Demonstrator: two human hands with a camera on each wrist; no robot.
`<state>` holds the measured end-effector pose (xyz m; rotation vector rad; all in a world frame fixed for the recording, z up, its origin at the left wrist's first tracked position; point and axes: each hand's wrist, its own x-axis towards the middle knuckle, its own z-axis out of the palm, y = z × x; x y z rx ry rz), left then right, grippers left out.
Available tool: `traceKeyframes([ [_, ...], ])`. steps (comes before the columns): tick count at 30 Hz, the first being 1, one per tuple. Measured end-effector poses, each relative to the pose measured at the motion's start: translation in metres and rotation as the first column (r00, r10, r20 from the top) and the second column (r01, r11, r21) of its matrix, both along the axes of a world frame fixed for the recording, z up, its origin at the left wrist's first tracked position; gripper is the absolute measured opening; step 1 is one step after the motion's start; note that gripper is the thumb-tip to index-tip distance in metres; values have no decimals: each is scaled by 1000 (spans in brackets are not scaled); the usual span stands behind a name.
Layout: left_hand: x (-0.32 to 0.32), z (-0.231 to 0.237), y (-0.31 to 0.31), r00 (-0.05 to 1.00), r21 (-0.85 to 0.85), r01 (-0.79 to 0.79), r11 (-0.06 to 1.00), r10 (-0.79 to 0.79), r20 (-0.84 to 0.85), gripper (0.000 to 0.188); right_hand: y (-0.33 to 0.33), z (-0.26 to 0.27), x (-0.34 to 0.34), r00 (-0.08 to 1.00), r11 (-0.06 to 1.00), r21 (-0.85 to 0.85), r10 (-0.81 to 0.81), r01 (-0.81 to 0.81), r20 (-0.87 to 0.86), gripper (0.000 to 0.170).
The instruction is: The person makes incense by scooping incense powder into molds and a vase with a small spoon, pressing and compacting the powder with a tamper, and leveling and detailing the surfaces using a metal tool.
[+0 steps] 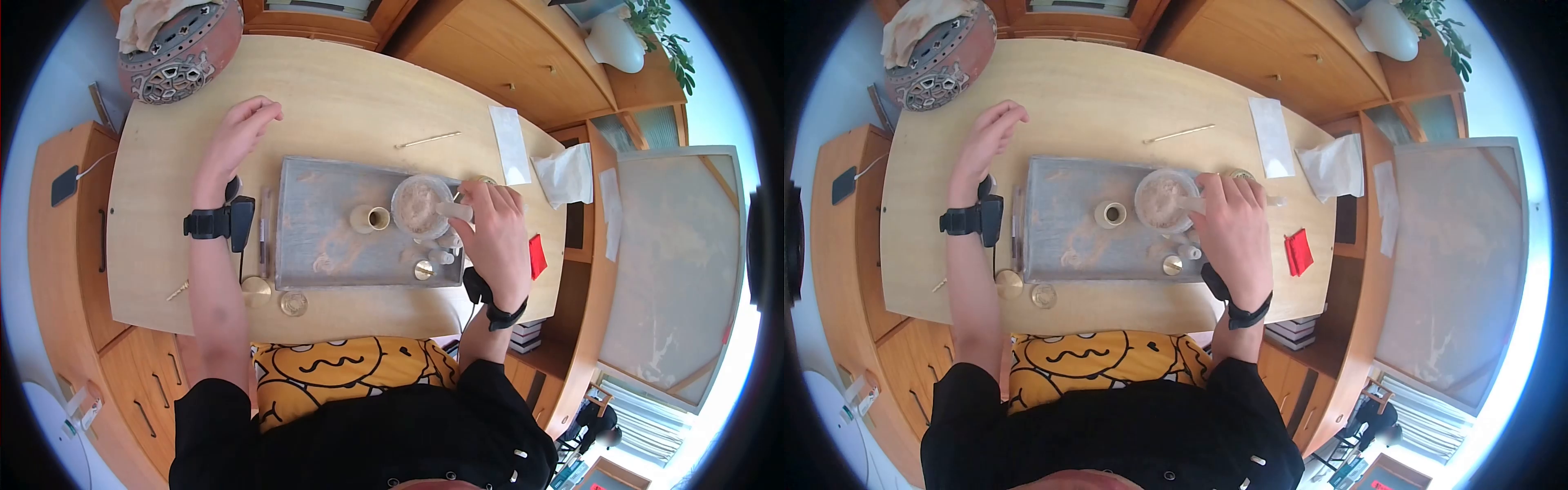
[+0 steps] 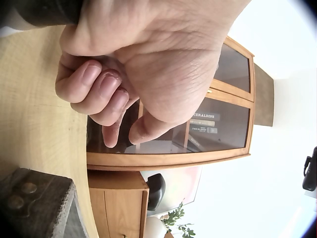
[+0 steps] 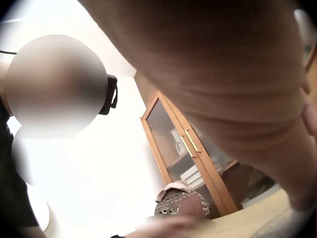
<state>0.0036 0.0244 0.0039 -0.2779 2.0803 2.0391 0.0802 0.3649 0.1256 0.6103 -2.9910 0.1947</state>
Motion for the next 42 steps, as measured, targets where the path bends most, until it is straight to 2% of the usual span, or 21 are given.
traceKeyframes([
  [2,-1,-2,1,1000,29,17,999,-17,2,23,-5,14,7,998,999,47,-8,11,-56,41],
  [6,0,-2,-1,1000,24,10,1000,-10,1,22,-10,20,14,994,1000,29,-4,7,-105,42],
  [8,0,-3,1,1000,13,18,1000,-18,-9,22,-14,0,5,988,981,118,155,-153,-7,35],
  [9,-1,-5,2,1000,-21,18,1000,-18,-15,21,-13,-6,3,985,968,190,171,-165,-17,29],
  [10,-3,-6,1,1000,-54,3,999,-5,-27,20,-12,-2,3,984,967,192,177,-169,-28,29],
  [12,0,0,2,1000,-29,-2,1000,2,-8,20,-16,16,13,994,998,43,58,-55,-93,26],
  [16,-1,0,1,1000,-21,-7,1000,7,4,22,-17,11,15,992,995,69,73,-66,-101,29],
  [18,-1,2,5,1000,-20,4,1000,-4,-10,21,-18,2,11,987,981,131,150,-142,-58,32],
  [19,1,2,3,1000,-20,1,1000,-2,-17,20,-19,12,18,984,991,55,130,-124,-123,31],
  [23,-1,-6,1,999,-11,40,999,-41,-24,20,-21,12,22,984,989,63,142,-136,-105,32],
  [27,-2,-9,-2,999,-15,0,1000,-1,-42,21,-9,10,15,990,988,-110,96,-107,-100,39],
  [28,-2,-9,0,999,-1,7,1000,-7,-36,21,-7,10,17,992,990,-106,87,-97,-94,39],
  [31,-3,-6,-3,999,27,23,999,-24,22,24,9,5,14,999,988,-147,47,-47,-3,39],
  [33,0,2,0,1000,3,7,1000,-7,-8,23,23,-5,14,987,954,-288,-33,79,159,39],
  [34,1,4,2,999,-22,-2,1000,1,-37,23,29,-7,14,987,955,-286,-31,77,160,39],
  [36,0,2,0,1000,-10,1,1000,-1,-30,23,39,-9,12,953,877,-451,-26,167,303,39],
  [37,0,1,0,1000,1,9,1000,-9,-20,23,47,-14,11,952,878,-448,-27,168,304,39],
  [39,-1,-2,0,1000,9,8,1000,-8,-18,23,59,-20,10,953,812,-559,16,164,303,39],
  [42,-2,-1,-2,1000,26,16,1000,-16,-10,23,65,-21,11,958,849,-493,-48,187,281,39],
])
